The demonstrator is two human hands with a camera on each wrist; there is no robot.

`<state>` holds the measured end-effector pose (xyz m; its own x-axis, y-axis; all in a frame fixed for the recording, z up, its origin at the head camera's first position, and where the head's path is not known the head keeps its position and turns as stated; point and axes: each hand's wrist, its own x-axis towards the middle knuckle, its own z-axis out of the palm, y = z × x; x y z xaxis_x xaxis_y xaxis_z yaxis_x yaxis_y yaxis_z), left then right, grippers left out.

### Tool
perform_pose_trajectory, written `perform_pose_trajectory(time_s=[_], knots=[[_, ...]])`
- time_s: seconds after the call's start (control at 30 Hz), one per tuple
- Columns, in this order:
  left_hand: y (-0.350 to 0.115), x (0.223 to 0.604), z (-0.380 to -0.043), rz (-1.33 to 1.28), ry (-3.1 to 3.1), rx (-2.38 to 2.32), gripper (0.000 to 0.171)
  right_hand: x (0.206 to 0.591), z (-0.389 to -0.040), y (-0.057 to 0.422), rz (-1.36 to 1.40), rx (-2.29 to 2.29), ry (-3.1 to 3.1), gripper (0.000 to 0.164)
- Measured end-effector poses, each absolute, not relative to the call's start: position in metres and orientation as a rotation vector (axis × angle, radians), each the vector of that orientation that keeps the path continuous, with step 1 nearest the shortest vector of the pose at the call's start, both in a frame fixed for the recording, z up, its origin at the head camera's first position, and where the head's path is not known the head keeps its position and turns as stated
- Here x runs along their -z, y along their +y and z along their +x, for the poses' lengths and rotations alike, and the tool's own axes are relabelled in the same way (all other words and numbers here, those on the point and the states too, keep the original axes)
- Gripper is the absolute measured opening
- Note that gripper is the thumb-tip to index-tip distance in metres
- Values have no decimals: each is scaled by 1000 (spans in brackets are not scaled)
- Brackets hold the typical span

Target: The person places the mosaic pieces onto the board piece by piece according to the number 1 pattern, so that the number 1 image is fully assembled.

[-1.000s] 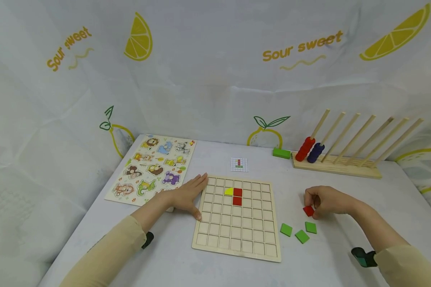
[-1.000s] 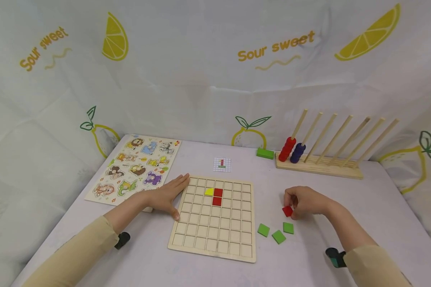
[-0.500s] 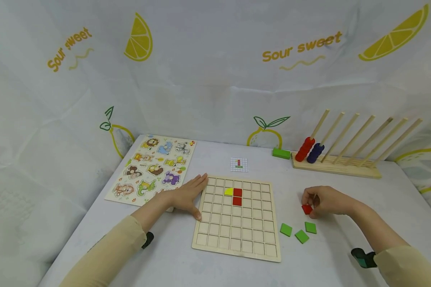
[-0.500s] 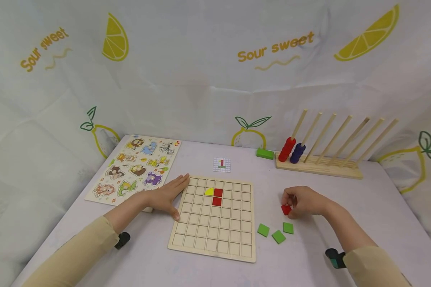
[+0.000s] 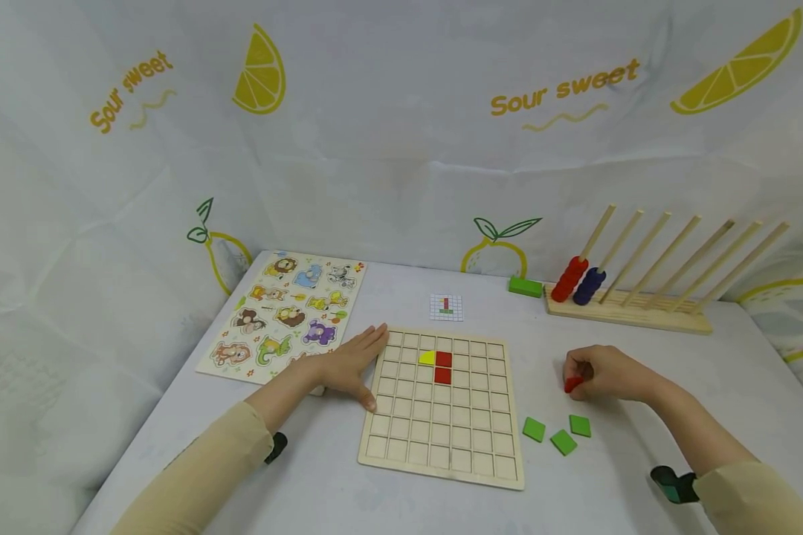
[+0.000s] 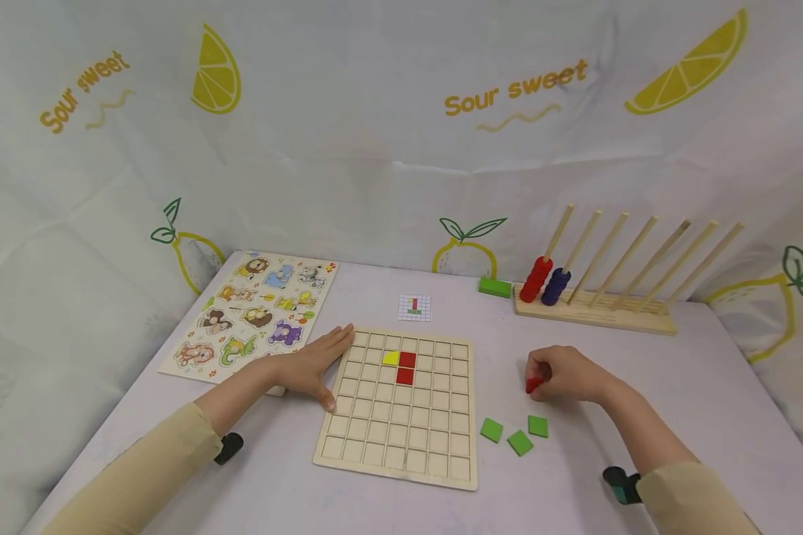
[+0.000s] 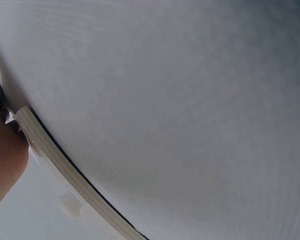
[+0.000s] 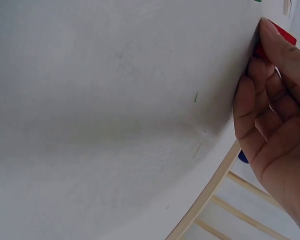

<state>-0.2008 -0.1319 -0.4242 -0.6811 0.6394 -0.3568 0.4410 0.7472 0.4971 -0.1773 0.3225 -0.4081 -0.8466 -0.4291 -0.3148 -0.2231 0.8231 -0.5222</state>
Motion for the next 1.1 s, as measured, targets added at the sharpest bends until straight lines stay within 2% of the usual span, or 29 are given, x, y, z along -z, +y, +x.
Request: perform_pose_trajectory(time_s=[0.4, 1.1], knots=[[-133, 425, -201, 815, 2423, -512, 129, 406, -179, 312, -519, 673, 2672, 9], [-133, 425, -202, 829, 2429, -506, 129, 404, -179, 271, -556, 823, 2823, 16]])
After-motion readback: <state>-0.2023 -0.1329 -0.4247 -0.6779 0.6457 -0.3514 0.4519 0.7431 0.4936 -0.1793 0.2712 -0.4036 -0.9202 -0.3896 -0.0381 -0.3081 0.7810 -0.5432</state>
